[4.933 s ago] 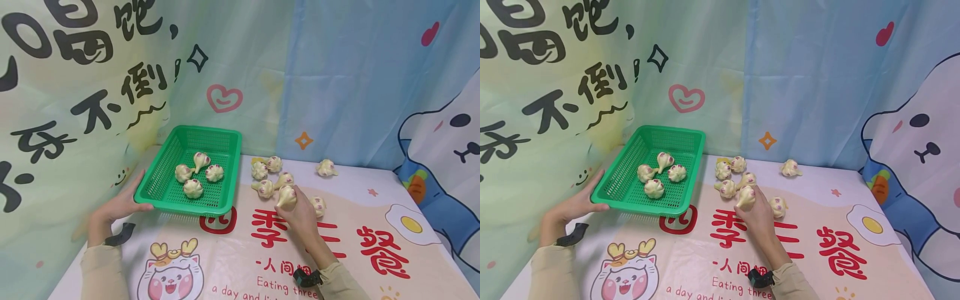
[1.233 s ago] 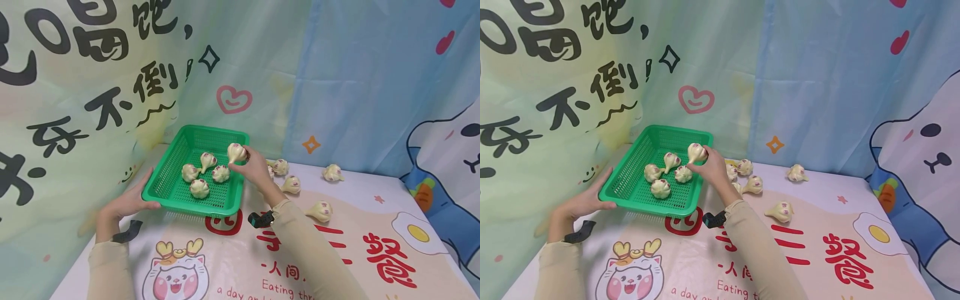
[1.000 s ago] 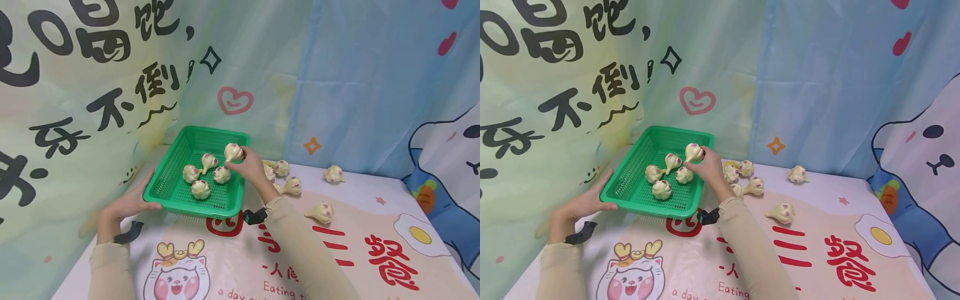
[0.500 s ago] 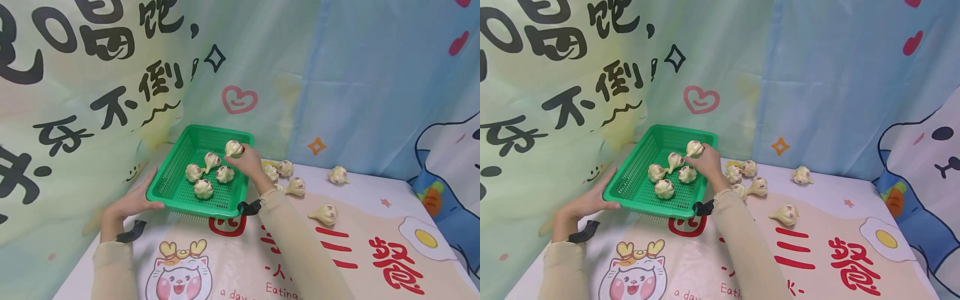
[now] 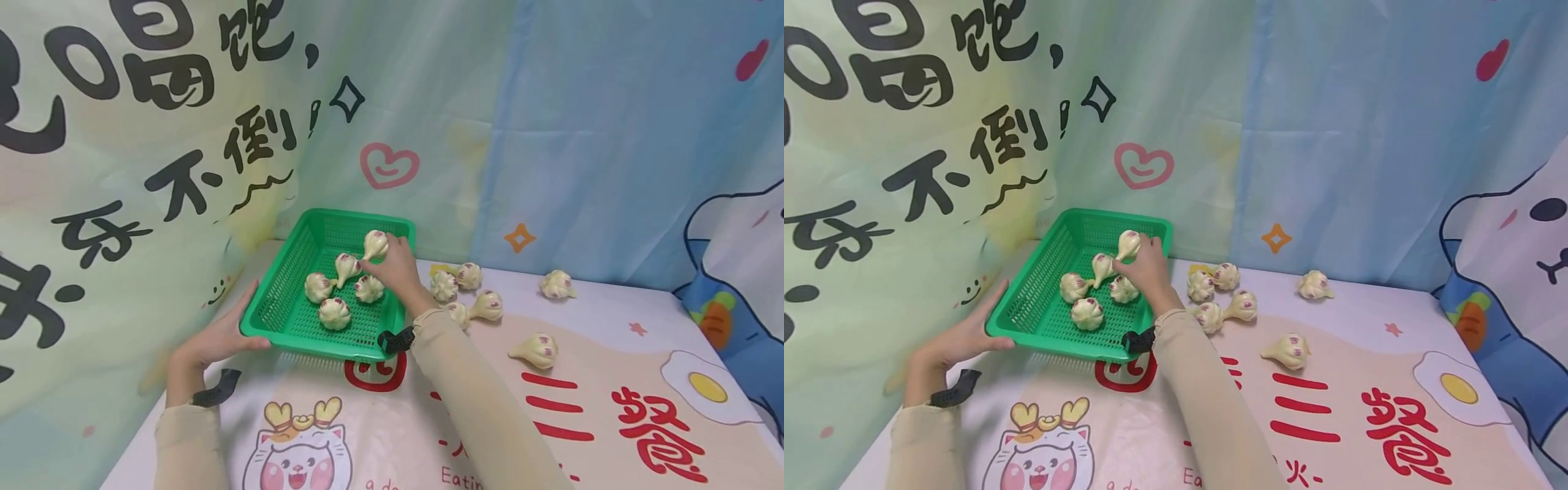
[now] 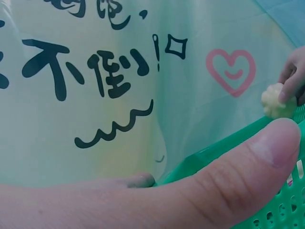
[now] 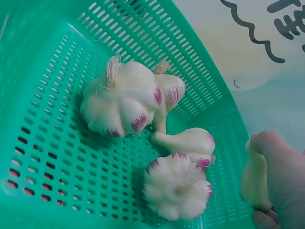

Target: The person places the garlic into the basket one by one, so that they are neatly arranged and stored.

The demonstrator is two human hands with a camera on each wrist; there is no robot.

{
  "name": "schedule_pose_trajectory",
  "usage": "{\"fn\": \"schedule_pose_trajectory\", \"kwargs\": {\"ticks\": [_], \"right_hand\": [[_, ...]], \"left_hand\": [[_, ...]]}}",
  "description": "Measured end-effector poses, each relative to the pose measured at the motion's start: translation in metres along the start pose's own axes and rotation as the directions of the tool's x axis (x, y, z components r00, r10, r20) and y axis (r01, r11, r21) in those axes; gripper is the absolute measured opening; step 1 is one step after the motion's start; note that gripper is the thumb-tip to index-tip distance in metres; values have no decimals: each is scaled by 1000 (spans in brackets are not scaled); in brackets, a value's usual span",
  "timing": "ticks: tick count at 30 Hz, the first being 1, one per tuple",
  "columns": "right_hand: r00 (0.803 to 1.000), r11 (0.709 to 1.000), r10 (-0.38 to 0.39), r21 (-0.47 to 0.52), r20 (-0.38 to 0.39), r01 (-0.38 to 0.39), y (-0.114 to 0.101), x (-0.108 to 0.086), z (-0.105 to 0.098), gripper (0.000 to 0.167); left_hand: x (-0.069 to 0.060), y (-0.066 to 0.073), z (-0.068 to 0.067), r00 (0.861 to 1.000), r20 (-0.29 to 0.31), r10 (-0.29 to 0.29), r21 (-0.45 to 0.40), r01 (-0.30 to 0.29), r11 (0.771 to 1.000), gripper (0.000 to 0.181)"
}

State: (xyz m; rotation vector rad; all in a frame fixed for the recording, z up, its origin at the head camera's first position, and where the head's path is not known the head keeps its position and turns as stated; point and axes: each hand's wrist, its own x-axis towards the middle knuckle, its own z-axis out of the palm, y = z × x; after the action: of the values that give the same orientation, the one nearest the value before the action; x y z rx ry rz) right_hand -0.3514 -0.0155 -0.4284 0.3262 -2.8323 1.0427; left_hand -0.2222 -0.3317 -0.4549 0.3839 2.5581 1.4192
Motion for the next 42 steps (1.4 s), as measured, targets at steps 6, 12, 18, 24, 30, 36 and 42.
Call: {"fn": "schedule_pose_trajectory", "kwargs": {"ticks": [6, 12, 18, 24, 30, 36, 42], "right_hand": [[999, 998, -9, -62, -32, 7, -4, 5, 8, 83], [1000, 988, 21, -155, 6, -20, -7, 9, 15, 82], [997, 981, 53, -191, 55, -42, -11, 11, 19, 79], [989, 968, 97, -242, 114, -67, -12, 13, 23, 80], [988, 960, 87, -275, 127, -49, -11, 15, 25, 75], [978, 955, 129, -288, 167, -77, -14, 15, 27, 64], [967, 954, 139, -289, 215, -73, -14, 13, 33, 62]], "left_hand": [[-1, 1, -2, 1000, -4, -3, -5, 3, 1000, 121], [-2, 2, -1, 1000, 1, 4, -12, -4, 1000, 122], [-3, 1, -1, 1000, -9, 2, -25, -2, 1000, 121], [-1, -1, 1, 1000, -3, 4, -36, -4, 999, 122], [0, 0, 1, 1000, -8, -3, -37, 3, 999, 121], [0, -1, 0, 1000, -11, -1, -29, 0, 1000, 121], [-1, -4, 0, 1000, -4, 3, -25, -4, 1000, 121]]}}
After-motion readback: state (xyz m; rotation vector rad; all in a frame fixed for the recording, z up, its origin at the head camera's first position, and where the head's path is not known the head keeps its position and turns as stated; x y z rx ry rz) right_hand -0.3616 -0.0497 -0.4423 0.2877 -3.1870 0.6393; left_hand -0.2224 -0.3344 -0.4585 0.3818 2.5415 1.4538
